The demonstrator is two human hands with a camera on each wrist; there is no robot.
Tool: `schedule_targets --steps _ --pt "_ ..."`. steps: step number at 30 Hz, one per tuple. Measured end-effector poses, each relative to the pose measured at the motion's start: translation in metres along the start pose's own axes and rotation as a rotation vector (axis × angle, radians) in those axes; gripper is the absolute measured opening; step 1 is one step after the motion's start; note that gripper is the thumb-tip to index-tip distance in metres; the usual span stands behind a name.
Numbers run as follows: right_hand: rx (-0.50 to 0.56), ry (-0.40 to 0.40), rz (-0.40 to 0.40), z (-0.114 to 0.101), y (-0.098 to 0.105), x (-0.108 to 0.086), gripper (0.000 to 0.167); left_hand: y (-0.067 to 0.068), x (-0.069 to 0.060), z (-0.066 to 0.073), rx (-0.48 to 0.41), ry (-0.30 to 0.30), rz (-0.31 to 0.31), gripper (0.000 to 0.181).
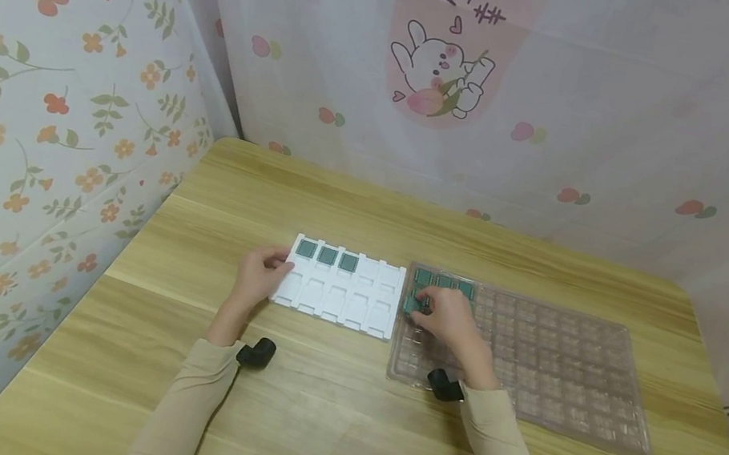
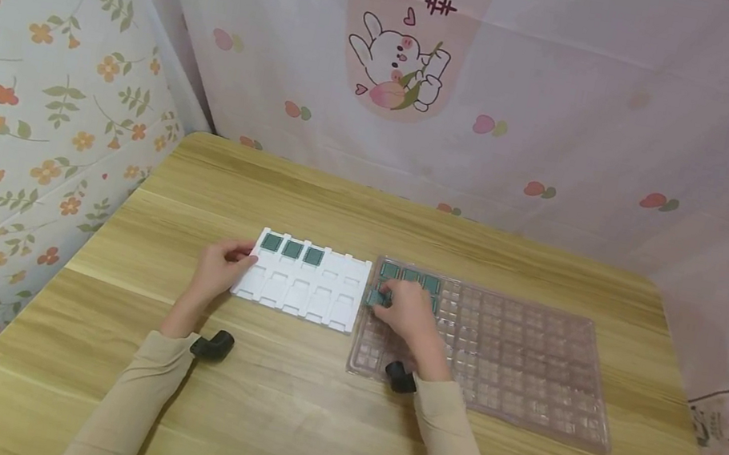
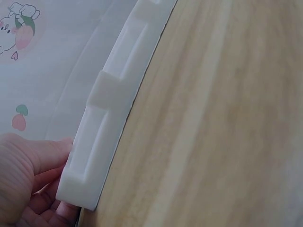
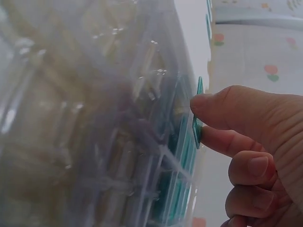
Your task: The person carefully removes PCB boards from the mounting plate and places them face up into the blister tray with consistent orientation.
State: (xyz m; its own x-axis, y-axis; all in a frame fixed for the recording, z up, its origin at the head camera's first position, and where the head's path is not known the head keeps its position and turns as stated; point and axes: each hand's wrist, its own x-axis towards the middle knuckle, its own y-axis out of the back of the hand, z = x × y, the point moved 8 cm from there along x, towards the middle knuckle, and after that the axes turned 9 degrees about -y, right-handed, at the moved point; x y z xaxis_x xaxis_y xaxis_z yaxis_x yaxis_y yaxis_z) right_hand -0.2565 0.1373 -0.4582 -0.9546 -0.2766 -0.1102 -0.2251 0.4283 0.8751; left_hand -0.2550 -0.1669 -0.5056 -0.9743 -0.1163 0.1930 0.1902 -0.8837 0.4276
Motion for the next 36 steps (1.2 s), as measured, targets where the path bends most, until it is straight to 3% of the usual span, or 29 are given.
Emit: schedule_targets --steps 10,18,26,36 --pt "-0.002 0.012 -0.002 0.005 -0.001 -0.007 0.022 0.0 0.0 0.004 -0.003 -0.008 0.01 0.026" --pt "-0.002 0.015 -0.011 0.009 -0.002 -0.009 0.022 -0.001 -0.001 0.002 0.003 0.033 -0.004 0.027" --pt "-0.038 0.002 -0.004 0.011 -0.003 -0.009 0.024 0.001 0.0 0.006 0.01 -0.037 0.023 0.024" --pt "-0.032 -0.008 -0.02 0.012 -0.005 -0.009 0.024 0.001 0.0 0.006 0.023 -0.04 0.023 0.024"
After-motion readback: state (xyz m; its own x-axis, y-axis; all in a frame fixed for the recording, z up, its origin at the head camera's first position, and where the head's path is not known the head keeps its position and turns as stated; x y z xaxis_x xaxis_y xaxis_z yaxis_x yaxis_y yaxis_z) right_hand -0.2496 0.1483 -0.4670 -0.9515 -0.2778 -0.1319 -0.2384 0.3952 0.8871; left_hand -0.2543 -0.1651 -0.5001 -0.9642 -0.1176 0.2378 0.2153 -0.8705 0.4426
